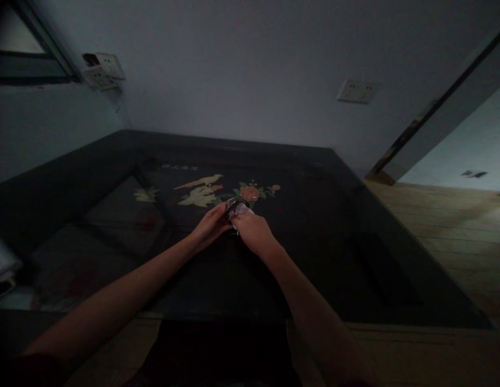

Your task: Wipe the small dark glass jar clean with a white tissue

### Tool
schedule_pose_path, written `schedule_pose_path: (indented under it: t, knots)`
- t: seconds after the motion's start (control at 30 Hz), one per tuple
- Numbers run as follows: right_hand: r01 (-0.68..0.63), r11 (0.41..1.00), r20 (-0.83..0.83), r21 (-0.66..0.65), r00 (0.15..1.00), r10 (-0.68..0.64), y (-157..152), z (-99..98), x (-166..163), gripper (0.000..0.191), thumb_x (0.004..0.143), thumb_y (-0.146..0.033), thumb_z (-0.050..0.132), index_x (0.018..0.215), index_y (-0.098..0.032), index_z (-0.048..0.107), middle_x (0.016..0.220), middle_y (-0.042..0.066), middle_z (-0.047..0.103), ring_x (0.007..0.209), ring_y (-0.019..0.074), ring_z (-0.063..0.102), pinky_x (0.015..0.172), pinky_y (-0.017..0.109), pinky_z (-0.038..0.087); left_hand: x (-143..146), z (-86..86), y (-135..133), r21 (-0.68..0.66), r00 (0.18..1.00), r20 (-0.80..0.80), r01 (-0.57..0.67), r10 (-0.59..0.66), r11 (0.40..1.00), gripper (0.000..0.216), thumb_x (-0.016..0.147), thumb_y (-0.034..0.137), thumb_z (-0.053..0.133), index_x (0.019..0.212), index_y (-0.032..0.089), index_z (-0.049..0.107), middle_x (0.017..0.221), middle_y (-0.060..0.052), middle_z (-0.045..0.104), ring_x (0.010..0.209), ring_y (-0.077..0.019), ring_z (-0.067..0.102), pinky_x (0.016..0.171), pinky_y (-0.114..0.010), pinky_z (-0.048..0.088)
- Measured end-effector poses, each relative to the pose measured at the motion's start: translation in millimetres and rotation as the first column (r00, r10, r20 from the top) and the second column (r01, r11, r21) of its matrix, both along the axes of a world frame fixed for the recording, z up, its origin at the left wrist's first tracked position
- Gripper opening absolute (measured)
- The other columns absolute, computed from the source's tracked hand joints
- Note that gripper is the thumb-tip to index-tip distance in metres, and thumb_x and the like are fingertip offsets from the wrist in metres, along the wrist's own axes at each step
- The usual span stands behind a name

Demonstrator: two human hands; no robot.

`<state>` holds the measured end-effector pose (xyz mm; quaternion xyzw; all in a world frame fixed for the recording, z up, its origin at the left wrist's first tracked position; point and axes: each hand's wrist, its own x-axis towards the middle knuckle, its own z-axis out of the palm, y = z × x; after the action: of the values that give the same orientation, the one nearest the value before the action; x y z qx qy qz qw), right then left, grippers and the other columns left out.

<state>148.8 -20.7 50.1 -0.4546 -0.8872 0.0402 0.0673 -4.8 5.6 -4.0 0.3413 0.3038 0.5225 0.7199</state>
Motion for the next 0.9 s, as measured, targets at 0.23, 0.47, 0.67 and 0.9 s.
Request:
schedule_pose_path:
  t: [0.23,0.47,0.67,0.9]
  knots:
    - [0.131,0.983,-0.306,-0.132,0.938,-0.166,-1,-7.0,-4,0.044,0.081,-0.006,0.043,0.115,-0.020,0.068,0.116,0.008,0.071,0.108,0.0219,0.065,0.095,0.031,0.044,1,-0.7,0,0.004,1.000,-0.011,-0.004,0.004,1.000,0.033,0.074,0.039,0.076,0.098,0.018,0.067,0.093,-0.004,0.068,0.078,-0.0128,0.062,0.068,-0.022,0.050]
    - [-0.085,0.866,-0.865,-0.493,0.159,-0.477,12,-40.7,-19,0.034,0.068,-0.012,0.053,0.094,-0.018,0.075,0.085,0.004,0.076,0.079,0.0199,0.067,0.074,0.030,0.050,3,-2.3,2,-0.019,0.998,0.041,-0.042,0.043,0.999,0.030,0.074,0.037,0.076,0.095,0.017,0.067,0.090,-0.003,0.068,0.077,-0.0132,0.062,0.069,-0.024,0.052]
    - [-0.104,0.892,-0.885,-0.439,0.221,-0.410,12,-42.9,-18,0.034,0.072,-0.014,0.054,0.098,-0.018,0.074,0.097,0.006,0.075,0.087,0.0206,0.068,0.084,0.033,0.050,2,-0.9,3,-0.030,0.998,0.056,-0.039,0.040,0.999,0.026,0.077,0.035,0.073,0.095,0.017,0.067,0.092,-0.004,0.069,0.077,-0.0136,0.063,0.070,-0.024,0.053]
    - [0.102,0.971,-0.343,-0.219,0.923,-0.174,4,-8.6,-3,0.044,0.081,-0.003,0.044,0.115,-0.016,0.068,0.115,0.011,0.071,0.105,0.0217,0.066,0.094,0.031,0.045,0,-0.3,1,-0.040,1.000,0.016,-0.016,0.016,0.999,0.028,0.075,0.035,0.075,0.096,0.018,0.067,0.088,-0.002,0.068,0.075,-0.0126,0.062,0.069,-0.024,0.052]
